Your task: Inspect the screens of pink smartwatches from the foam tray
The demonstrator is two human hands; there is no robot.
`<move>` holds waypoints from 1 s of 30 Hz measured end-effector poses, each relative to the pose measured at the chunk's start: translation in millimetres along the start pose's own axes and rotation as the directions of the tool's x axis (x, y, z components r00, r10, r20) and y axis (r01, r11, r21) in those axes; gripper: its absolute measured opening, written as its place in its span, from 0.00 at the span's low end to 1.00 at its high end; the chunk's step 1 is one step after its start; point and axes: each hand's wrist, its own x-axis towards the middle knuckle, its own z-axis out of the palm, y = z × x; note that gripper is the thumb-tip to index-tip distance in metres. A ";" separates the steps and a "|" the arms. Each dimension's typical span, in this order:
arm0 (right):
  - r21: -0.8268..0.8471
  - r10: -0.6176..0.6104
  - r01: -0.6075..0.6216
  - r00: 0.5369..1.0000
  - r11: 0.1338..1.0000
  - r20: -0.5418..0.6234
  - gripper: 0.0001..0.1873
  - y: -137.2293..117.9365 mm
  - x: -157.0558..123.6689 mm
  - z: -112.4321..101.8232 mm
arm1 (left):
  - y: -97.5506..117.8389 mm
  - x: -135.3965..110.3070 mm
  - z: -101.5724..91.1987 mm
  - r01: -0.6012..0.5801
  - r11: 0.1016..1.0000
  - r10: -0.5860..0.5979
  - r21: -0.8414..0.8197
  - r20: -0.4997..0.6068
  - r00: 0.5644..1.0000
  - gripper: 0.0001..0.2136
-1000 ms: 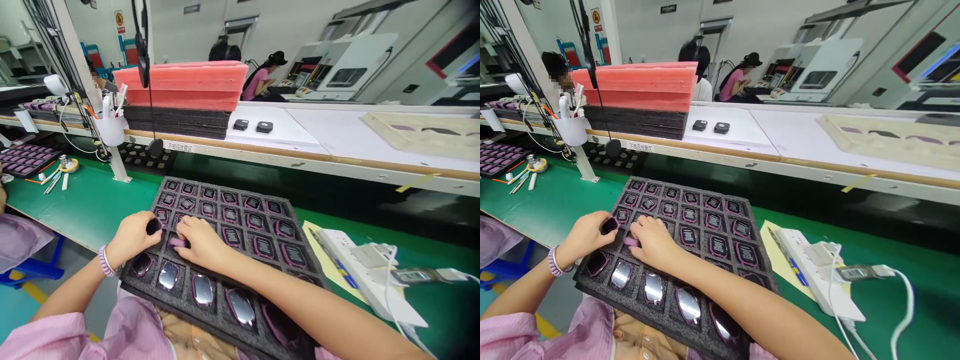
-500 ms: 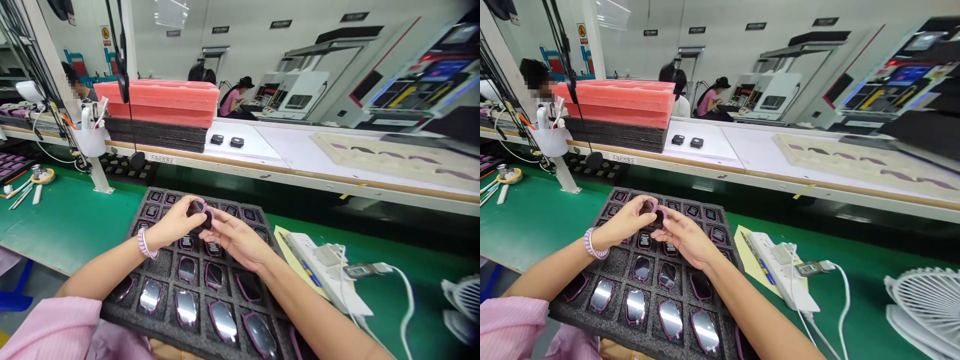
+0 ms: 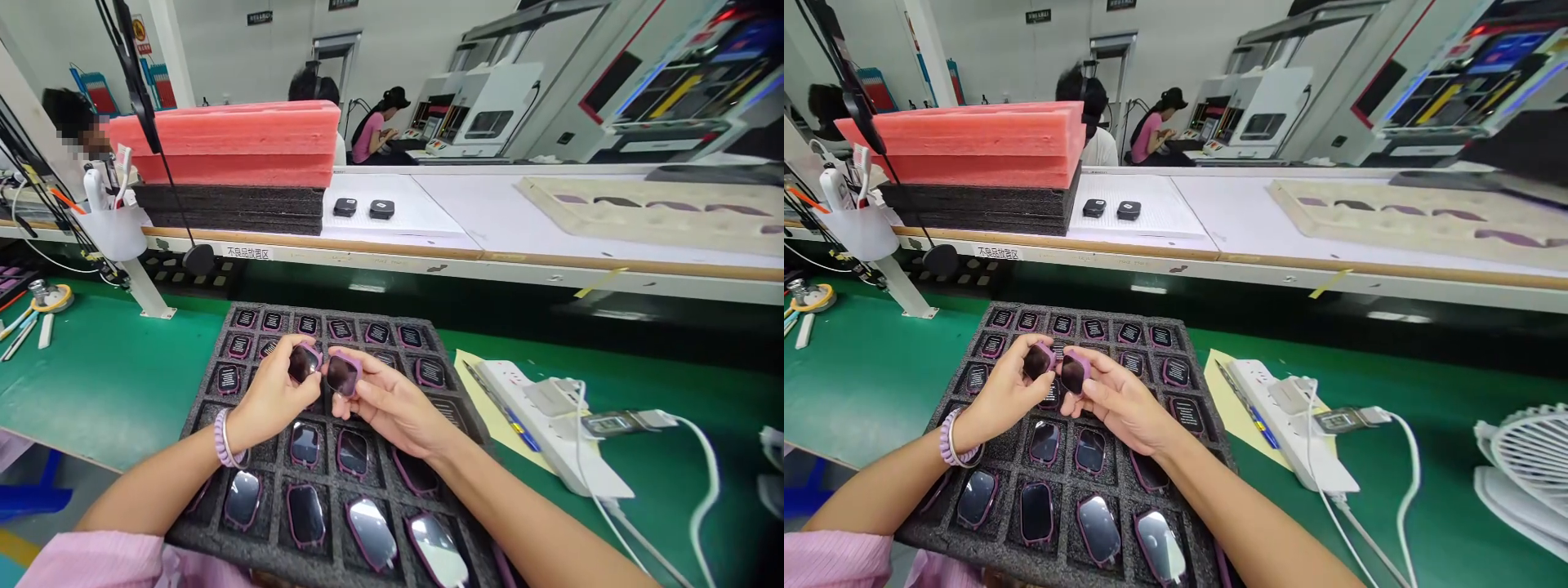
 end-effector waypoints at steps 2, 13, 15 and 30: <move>0.015 0.018 -0.018 1.000 1.000 0.002 0.29 4.1 0.9 -1.7 | -1.2 -0.7 1.2 0.008 1.000 -0.008 -0.003 0.002 1.000 0.19; -0.008 0.043 -0.043 0.999 0.999 0.007 0.32 7.3 1.5 -1.4 | -5.4 0.0 3.1 -0.042 0.999 0.042 -0.032 -0.016 0.999 0.16; -0.008 0.035 -0.035 0.999 0.999 0.010 0.31 6.8 1.1 -0.9 | -5.1 -0.8 2.9 -0.063 0.997 0.063 -0.039 -0.012 0.998 0.15; -0.043 0.000 -0.001 1.000 0.999 -0.017 0.30 5.7 0.4 -2.2 | -5.3 -4.2 2.6 -0.032 0.998 0.032 -0.058 0.003 0.999 0.17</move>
